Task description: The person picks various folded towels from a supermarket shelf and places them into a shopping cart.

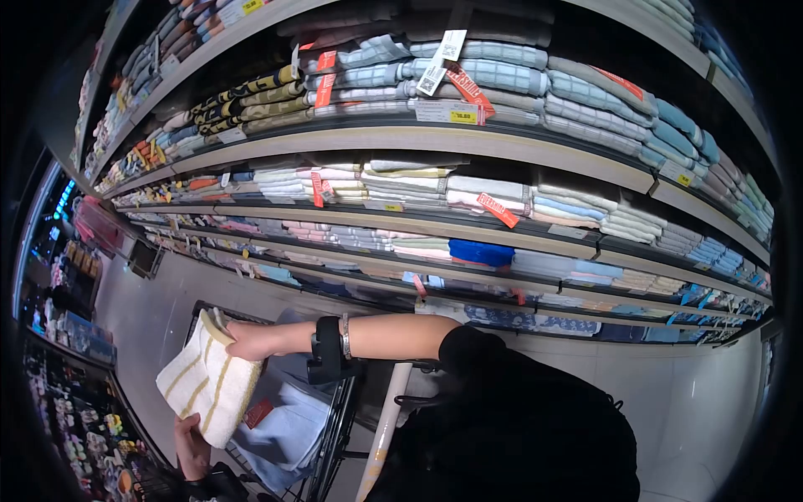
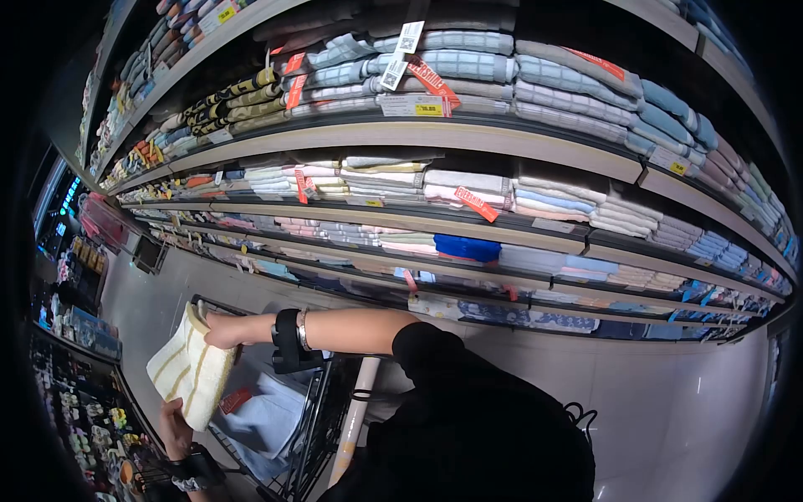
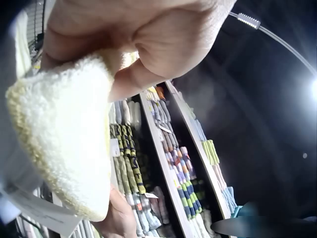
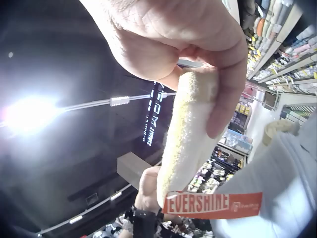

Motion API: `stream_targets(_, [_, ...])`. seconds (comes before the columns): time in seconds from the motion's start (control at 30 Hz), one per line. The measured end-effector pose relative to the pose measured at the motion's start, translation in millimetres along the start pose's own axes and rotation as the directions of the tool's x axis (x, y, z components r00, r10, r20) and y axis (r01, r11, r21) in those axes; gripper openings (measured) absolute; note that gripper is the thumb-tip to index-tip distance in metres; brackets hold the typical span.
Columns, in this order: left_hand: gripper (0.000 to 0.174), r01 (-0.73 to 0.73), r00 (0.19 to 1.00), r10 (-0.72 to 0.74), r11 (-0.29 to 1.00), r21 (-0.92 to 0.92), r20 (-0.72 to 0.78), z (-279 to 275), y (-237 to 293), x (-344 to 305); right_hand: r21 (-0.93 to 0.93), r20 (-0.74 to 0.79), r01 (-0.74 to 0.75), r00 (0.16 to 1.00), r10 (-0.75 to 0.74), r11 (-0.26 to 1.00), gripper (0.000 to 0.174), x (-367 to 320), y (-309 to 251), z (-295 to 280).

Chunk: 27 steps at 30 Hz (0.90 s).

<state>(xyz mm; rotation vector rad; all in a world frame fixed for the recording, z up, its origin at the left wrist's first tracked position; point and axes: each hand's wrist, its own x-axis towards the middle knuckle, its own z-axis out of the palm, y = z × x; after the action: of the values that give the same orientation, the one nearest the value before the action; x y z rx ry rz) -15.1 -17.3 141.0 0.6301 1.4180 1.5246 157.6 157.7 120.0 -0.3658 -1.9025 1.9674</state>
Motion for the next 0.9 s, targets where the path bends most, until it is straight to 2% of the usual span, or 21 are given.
stream_targets(0.1, [0.046, 0.000, 1.000, 0.001, 0.999, 0.050, -0.007, -37.6, -17.9, 2.8, -0.020, 0.021, -0.007, 1.000, 0.007, 1.000, 0.027, 21.2, 25.4, 17.8])
stream_targets(0.17, [0.045, 0.017, 0.999, -0.016, 1.000, 0.018, -0.030, -49.7, -19.6, 0.5, -0.070, 0.037, -0.089, 0.995, 0.091, 0.994, 0.027, 44.8, 47.6, 30.9])
stream_targets(0.2, [0.045, 0.018, 0.999, -0.017, 1.000, 0.013, -0.045, -55.6, -21.5, 2.1, -0.103, -0.033, -0.071, 0.997, 0.068, 0.992, 0.027, 53.6, 59.2, 37.7])
stream_targets(0.23, [0.044, 0.018, 0.998, -0.018, 1.000, 0.007, -0.060, -60.6, -23.2, 3.1, -0.103, -0.027, -0.072, 0.997, 0.069, 0.992, 0.027, 59.0, 65.3, 41.9])
stream_targets(0.3, [0.044, 0.053, 0.995, -0.057, 0.998, -0.039, -0.086, -68.3, -25.2, 4.2, -0.243, -0.075, -0.093, 0.994, 0.077, 0.966, 0.029, 69.8, 76.5, 49.6])
stream_targets(0.4, [0.041, 0.040, 0.997, -0.041, 0.999, -0.026, -0.062, -83.1, -34.6, 11.2, -0.217, -0.094, -0.140, 0.988, 0.122, 0.966, 0.029, 81.9, 76.6, 55.7])
stream_targets(0.47, [0.038, 0.019, 0.989, -0.048, 0.981, -0.193, -0.142, -107.7, -41.6, 21.5, -0.259, -0.100, -0.139, 0.988, 0.117, 0.956, 0.029, 86.4, 64.1, 61.3])
stream_targets(0.5, [0.038, 0.022, 0.988, -0.051, 0.980, -0.197, -0.144, -117.9, -44.4, 26.3, -0.300, -0.106, -0.134, 0.989, 0.107, 0.945, 0.029, 86.7, 58.1, 63.8])
stream_targets(0.57, [0.038, -0.028, 0.987, -0.008, 0.975, -0.218, -0.161, -133.0, -47.9, 35.8, -0.283, -0.148, -0.131, 0.985, 0.091, 0.950, 0.029, 101.3, 63.5, 74.5])
stream_targets(0.63, [0.036, -0.047, 0.982, 0.006, 0.977, -0.209, -0.191, -147.8, -56.7, 50.8, -0.148, -0.234, -0.019, 0.972, -0.017, 0.989, 0.029, 111.9, 67.2, 80.9])
stream_targets(0.7, [0.033, -0.030, 0.981, -0.001, 0.987, -0.160, -0.195, -167.8, -70.6, 66.9, -0.119, -0.213, -0.001, 0.977, -0.025, 0.993, 0.033, 132.2, 85.6, 83.2])
stream_targets(0.77, [0.030, 0.011, 0.977, -0.029, 0.996, -0.085, -0.213, -181.7, -83.2, 81.8, -0.317, 0.077, -0.045, 0.994, 0.073, 0.947, 0.041, 143.8, 91.5, 75.6])
stream_targets(0.83, [0.029, 0.074, 0.990, -0.081, 0.995, -0.069, -0.117, -207.1, -108.3, 98.8, -0.291, 0.085, -0.005, 0.996, 0.031, 0.957, 0.038, 145.4, 100.7, 72.7])
stream_targets(0.9, [0.030, 0.072, 0.991, -0.084, 0.991, -0.109, -0.107, -202.5, -122.5, 103.0, -0.490, 0.095, -0.123, 0.977, 0.193, 0.863, 0.033, 138.8, 99.4, 64.8])
